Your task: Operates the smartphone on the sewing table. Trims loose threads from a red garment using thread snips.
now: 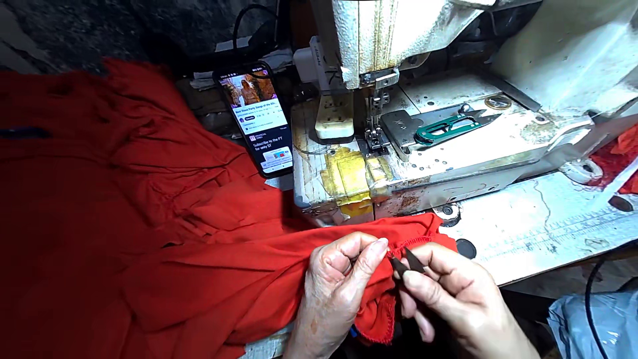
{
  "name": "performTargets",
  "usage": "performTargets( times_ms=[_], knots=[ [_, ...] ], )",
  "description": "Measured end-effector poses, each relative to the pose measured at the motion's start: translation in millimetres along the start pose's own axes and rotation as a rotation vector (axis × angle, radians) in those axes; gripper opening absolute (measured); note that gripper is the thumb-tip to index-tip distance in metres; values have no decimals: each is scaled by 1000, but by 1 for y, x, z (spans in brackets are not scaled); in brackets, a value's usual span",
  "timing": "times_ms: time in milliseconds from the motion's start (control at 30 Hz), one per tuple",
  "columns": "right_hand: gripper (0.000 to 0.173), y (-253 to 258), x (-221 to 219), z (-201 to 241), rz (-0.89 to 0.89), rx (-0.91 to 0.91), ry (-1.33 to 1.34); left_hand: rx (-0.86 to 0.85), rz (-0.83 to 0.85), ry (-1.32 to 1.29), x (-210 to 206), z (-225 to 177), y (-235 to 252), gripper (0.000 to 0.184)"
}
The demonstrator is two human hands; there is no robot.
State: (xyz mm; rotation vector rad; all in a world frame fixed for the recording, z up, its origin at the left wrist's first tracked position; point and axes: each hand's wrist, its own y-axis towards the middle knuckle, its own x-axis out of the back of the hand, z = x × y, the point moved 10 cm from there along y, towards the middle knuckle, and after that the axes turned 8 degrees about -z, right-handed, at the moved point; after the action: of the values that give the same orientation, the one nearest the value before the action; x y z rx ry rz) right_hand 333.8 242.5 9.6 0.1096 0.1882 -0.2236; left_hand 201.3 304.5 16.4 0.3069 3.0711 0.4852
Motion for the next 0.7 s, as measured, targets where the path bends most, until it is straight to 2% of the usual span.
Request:
performTargets(
  times_ms=[67,167,233,333,600,700],
  knots=[
    [10,4,-1,-5,80,-50,180,-43,22,14,-1,-3,-1,24],
    [8,8,6,-3,11,-29,106,-101,70,15,-2,-6,-2,22],
    [9,8,13,1,-39,21,155,-123,108,6,-2,-7,-3,19],
    [8,5,21,5,-64,66,203,-103,69,21,-2,-7,-4,14],
    [12,-8,12,8,-20,96,-200,-50,13,27,0,-3,-3,9],
    [12,-5,10,7,-20,108,-230,-32,8,5,0,-3,-3,7]
  ],
)
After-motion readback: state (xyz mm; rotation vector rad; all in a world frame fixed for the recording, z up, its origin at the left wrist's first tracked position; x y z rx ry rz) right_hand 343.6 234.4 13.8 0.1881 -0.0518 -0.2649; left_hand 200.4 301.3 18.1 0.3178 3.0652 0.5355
